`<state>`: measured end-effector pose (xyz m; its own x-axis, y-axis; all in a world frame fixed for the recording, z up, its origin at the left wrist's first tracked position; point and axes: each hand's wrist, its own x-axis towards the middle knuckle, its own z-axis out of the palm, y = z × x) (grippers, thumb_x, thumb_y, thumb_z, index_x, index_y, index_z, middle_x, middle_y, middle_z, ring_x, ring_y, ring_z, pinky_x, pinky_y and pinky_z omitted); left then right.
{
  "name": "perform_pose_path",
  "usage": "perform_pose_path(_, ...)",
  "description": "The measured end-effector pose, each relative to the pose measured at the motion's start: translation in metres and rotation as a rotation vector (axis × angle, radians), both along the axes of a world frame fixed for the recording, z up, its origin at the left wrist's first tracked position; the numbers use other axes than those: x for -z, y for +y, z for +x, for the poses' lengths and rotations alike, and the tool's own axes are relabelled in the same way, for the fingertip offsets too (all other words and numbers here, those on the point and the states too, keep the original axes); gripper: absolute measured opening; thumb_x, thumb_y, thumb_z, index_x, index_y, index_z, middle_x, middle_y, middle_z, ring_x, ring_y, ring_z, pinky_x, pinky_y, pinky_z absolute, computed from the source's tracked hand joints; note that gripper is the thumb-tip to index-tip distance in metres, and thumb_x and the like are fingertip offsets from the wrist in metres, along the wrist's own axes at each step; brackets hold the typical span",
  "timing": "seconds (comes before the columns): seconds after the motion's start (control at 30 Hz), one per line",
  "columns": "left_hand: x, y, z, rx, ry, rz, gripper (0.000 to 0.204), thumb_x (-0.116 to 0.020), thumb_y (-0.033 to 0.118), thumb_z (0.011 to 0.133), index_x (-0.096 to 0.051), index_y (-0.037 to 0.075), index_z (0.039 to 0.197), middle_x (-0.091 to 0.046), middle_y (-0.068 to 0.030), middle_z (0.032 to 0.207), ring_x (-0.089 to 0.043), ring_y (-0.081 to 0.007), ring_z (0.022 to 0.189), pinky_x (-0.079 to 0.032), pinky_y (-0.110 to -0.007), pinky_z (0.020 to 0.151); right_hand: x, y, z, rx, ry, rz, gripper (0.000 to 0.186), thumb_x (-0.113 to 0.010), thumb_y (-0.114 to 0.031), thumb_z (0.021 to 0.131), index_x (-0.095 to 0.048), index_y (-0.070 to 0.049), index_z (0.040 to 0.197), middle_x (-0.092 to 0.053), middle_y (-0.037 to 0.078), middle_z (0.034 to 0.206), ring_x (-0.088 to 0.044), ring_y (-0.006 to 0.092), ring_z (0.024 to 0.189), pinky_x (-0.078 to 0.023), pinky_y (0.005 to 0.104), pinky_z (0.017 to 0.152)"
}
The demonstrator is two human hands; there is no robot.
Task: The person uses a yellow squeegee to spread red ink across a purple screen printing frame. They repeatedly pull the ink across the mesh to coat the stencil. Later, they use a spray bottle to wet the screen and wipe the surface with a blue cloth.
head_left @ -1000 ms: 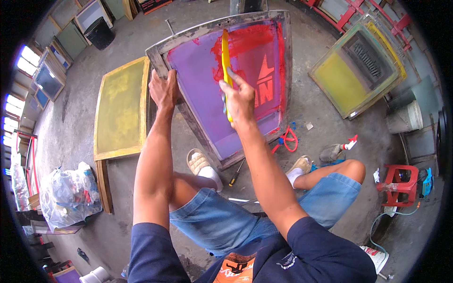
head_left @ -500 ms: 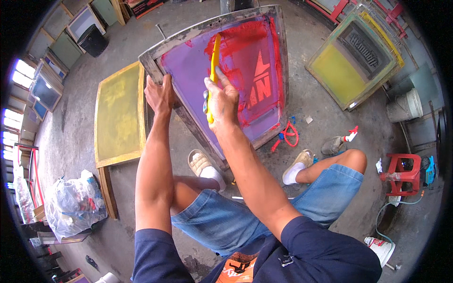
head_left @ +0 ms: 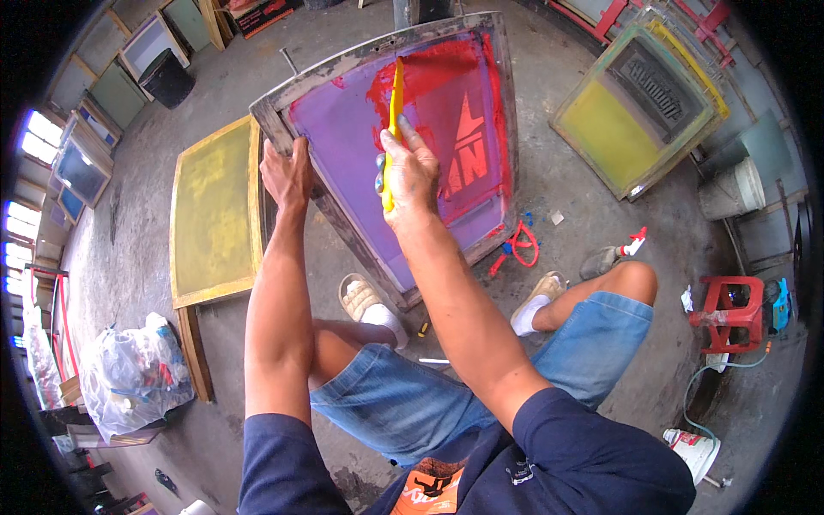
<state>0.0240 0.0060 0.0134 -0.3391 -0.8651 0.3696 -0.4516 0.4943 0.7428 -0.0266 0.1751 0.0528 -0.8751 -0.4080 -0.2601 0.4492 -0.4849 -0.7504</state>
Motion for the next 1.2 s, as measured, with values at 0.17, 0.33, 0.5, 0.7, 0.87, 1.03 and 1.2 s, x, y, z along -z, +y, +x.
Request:
perform_pose_path(0.17,0.001,-0.001,0.002,0.013,0.045,-0.019,0.040,-0.057,0.033,0.073,-0.055,-0.004,0.089,-0.063,-0.0257,0.083,-0.060,-0.0423,0.079,-0.046,-0.047,0.075,0.004,-0.018,0.029,0.006,0.010,-0.022,0.041,-0.061,-0.013,0.086,-0.051,-0.016,0.125,-0.048,-0.002,0.063,-0.042,0.0059,0.043,-0.034,0.0204,0.033)
perform_pose_path(0.33,-0.004,0.005,0.003,0.032,0.045,0.011,0.038,-0.057,0.032,0.073,-0.055,-0.004,0.087,-0.062,-0.0251,0.081,-0.060,-0.0415,0.076,-0.045,-0.047,0.073,-0.018,-0.005,0.006,-0.040,-0.077,-0.040,0.039,-0.057,-0.013,0.088,-0.049,-0.015,0.126,-0.046,-0.002,0.065,-0.042,0.0053,0.045,-0.035,0.0198,0.034)
perform_pose_path(0.5,-0.004,0.004,0.003,0.037,0.048,-0.038,0.036,-0.056,0.030,0.074,-0.055,-0.004,0.086,-0.062,-0.0245,0.079,-0.060,-0.0413,0.075,-0.045,-0.047,0.072,-0.015,-0.006,-0.003,0.001,-0.059,-0.078,0.045,-0.057,-0.010,0.087,-0.047,-0.014,0.130,-0.045,-0.003,0.064,-0.042,0.0056,0.047,-0.038,0.0219,0.036)
perform_pose_path(0.7,-0.002,0.004,0.002,0.024,0.036,-0.061,0.035,-0.056,0.029,0.074,-0.055,-0.004,0.087,-0.062,-0.0254,0.080,-0.060,-0.0415,0.076,-0.045,-0.047,0.072,-0.013,-0.009,-0.008,0.037,-0.062,-0.067,0.047,-0.057,-0.010,0.087,-0.046,-0.014,0.132,-0.045,-0.003,0.063,-0.042,0.0059,0.046,-0.038,0.0221,0.036)
perform_pose_path(0.87,0.000,0.008,-0.003,0.034,0.031,-0.005,0.037,-0.057,0.031,0.073,-0.054,-0.004,0.086,-0.061,-0.0261,0.080,-0.060,-0.0421,0.079,-0.044,-0.047,0.074,-0.010,-0.013,-0.014,0.071,-0.059,-0.060,0.047,-0.057,-0.010,0.087,-0.045,-0.015,0.133,-0.045,-0.003,0.063,-0.041,0.0061,0.045,-0.037,0.0225,0.037)
perform_pose_path(1.03,0.008,0.001,-0.003,0.003,0.014,-0.021,0.037,-0.057,0.031,0.073,-0.054,-0.003,0.086,-0.062,-0.0247,0.081,-0.060,-0.0418,0.080,-0.045,-0.047,0.074,-0.018,-0.005,-0.009,0.054,-0.087,-0.052,0.046,-0.056,-0.011,0.088,-0.045,-0.016,0.132,-0.044,-0.004,0.062,-0.040,0.0056,0.043,-0.035,0.0224,0.036)
perform_pose_path(1.2,0.000,0.006,-0.001,0.028,0.051,-0.021,0.036,-0.057,0.030,0.073,-0.055,-0.004,0.085,-0.062,-0.0253,0.080,-0.060,-0.0416,0.078,-0.045,-0.047,0.074,-0.009,-0.004,-0.013,0.004,-0.028,-0.039,0.041,-0.056,-0.013,0.088,-0.049,-0.017,0.128,-0.045,-0.002,0.067,-0.042,0.0062,0.049,-0.035,0.0213,0.036)
